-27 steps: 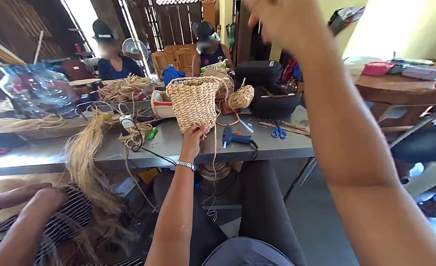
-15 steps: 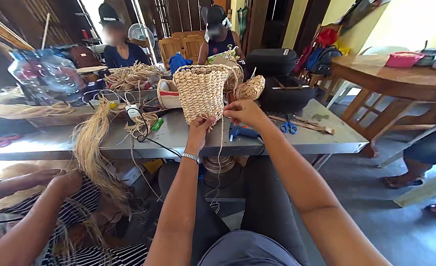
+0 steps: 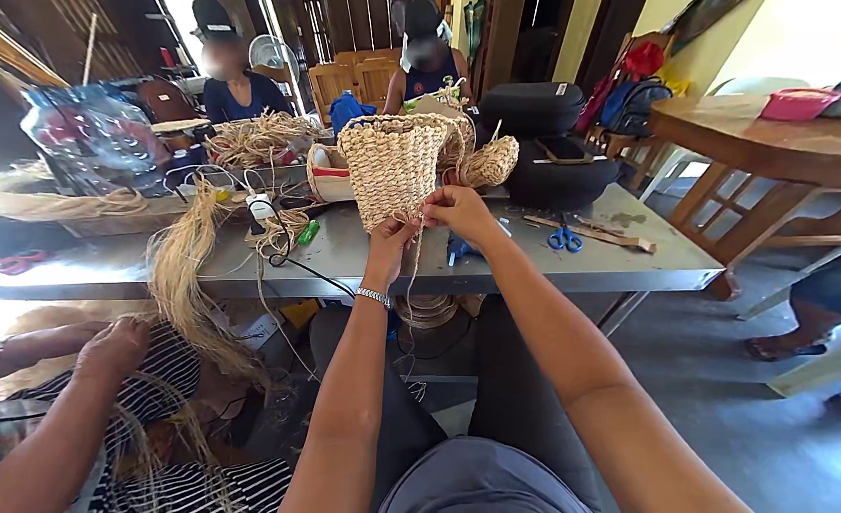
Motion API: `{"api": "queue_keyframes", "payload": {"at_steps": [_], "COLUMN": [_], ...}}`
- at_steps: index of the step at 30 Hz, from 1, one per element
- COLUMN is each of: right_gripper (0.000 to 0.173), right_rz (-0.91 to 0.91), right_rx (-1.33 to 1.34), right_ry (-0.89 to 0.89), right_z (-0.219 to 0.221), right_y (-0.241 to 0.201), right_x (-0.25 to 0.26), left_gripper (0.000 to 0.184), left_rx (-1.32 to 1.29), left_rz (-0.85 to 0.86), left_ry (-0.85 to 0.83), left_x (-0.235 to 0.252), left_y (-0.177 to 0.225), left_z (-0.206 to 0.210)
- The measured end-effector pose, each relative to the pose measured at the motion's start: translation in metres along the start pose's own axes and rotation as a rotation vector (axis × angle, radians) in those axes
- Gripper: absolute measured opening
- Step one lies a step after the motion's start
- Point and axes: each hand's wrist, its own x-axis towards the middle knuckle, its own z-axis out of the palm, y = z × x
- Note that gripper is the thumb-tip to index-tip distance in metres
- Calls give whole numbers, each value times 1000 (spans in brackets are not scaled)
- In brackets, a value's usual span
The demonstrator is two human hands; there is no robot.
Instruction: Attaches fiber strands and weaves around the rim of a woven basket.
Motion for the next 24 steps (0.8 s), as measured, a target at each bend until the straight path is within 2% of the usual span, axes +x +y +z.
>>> {"api": "queue_keyframes", "payload": {"at_steps": [4, 7, 11, 17, 24], "right_gripper": [19, 20, 20, 35, 26], "right_rz": [-62, -58, -65, -109, -106], "right_rx": [-72, -92, -102, -185, -156], "right_ry": [-4, -7, -8, -98, -184], "right_z": [-1, -3, -2, -4, -8], "right_y": [3, 2, -2, -2, -2], "right_x": [6, 9, 7, 7, 10], "left_gripper": [10, 7, 7, 7, 5], "left_rx": [-11, -57, -57, -45, -25], "left_rz": [12, 6, -6, -26, -38], "left_ry": [-20, -30, -33, -52, -54], "left_x": [8, 24, 24, 24, 24], "left_y": [-6, -17, -16, -15, -14], "left_z": [-2, -4, -4, -4, -4]}}
